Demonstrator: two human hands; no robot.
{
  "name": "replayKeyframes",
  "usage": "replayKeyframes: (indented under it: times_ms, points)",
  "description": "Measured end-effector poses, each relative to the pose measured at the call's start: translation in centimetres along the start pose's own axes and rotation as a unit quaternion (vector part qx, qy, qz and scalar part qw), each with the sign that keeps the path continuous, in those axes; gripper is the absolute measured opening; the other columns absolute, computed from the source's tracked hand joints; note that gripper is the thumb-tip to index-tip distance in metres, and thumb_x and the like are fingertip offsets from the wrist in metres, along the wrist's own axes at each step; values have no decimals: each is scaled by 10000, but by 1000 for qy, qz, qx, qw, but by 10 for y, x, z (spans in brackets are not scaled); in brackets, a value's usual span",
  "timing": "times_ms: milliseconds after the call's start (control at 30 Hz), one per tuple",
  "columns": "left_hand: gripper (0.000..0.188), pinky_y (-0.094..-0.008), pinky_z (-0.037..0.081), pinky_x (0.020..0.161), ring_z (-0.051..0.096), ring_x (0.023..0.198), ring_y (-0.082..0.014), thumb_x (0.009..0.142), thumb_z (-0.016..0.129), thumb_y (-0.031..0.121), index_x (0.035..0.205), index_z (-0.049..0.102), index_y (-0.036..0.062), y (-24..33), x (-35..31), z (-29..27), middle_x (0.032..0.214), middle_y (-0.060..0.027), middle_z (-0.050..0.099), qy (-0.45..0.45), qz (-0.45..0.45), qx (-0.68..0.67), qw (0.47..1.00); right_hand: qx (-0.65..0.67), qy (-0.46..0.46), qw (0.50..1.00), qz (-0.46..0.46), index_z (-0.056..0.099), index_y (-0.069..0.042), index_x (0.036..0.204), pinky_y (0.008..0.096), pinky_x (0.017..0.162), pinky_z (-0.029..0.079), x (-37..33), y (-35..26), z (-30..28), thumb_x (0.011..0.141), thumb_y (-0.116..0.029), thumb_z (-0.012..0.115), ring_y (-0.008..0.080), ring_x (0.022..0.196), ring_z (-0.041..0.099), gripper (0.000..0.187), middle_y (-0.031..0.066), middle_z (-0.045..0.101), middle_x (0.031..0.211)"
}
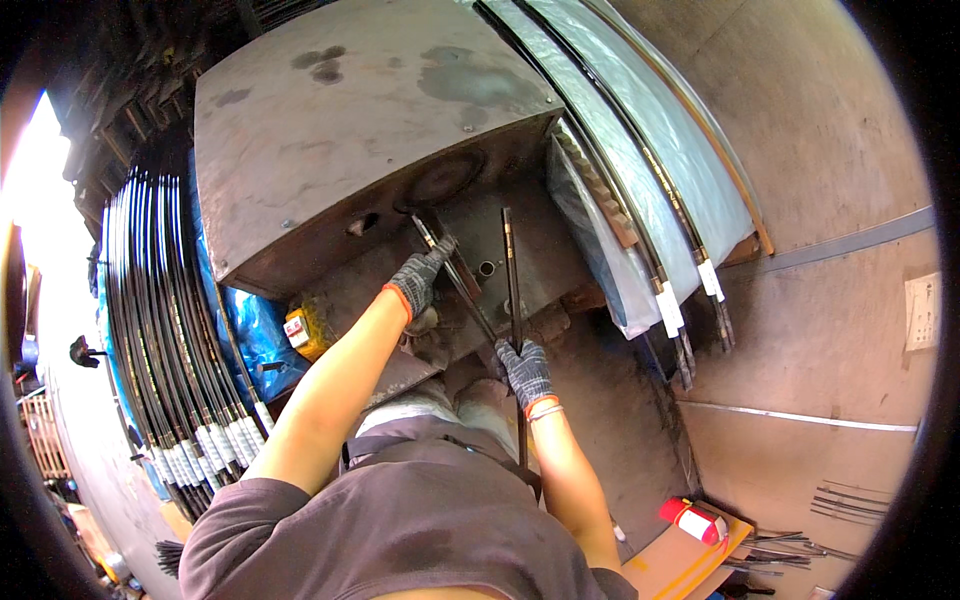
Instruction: The person carries a bundle of long black rods with white tips to a workbench and processes them one by one using a machine. They insert each rod into the machine, operate it, and then place the processed rods aside.
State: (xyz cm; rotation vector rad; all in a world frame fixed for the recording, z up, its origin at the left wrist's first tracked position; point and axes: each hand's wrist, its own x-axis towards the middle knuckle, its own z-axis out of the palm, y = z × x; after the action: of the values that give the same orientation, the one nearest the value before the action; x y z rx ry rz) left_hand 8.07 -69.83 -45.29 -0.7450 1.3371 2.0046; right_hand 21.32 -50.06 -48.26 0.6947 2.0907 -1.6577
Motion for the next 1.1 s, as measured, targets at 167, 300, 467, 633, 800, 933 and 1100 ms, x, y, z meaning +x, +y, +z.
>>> replayKeyframes:
  times_ms: [167,300,467,633,800,933,1100]
  points:
    - [284,-359,460,693,579,749,-205,725,725,231,922,641,46,-22,28,-3,854,-73,633,31,84,3,996,-137,50,989,-38,559,5,700,331,418,404,28,13,-5,774,-293,659,188,460,517,323,88,521,535]
    - [387,-368,443,721,571,768,-212,708,729,307,931,635,5,-34,60,-16,863,-100,637,132,119,147,973,-73,3,997,2,571,7,714,325,427,417,26,-2,0,784,-258,647,183,461,528,284,89,553,563]
    - [466,-359,439,734,569,792,-217,697,729,364,936,626,-22,-22,38,-6,876,-117,632,144,130,156,968,-102,3,994,-36,586,8,702,291,410,413,37,1,0,808,-132,618,153,434,512,179,70,552,548]
    - [476,-363,439,724,564,777,-208,696,730,369,947,618,-20,-22,39,-9,867,-114,627,124,132,136,974,-148,12,988,-42,611,43,835,358,560,452,60,34,-4,715,-291,699,222,574,581,365,140,613,660]
    - [490,-365,439,727,562,777,-207,688,738,368,948,613,-27,-27,47,-14,870,-108,625,108,116,78,984,-97,-2,995,-4,607,40,798,340,499,433,30,-16,3,718,-256,702,204,514,552,320,127,598,623]
    - [488,-360,436,745,558,810,-205,684,743,365,942,616,-29,-14,25,-1,898,-114,623,123,119,68,983,-24,-11,1000,13,603,26,764,327,457,414,38,-10,6,724,-244,704,180,475,525,291,99,574,581]
    - [515,-363,425,799,550,880,-222,691,734,365,1004,598,-21,-24,45,-12,974,-127,610,123,97,79,985,-137,11,990,9,597,19,759,319,441,407,40,-13,9,740,-223,690,155,458,508,259,73,567,573]
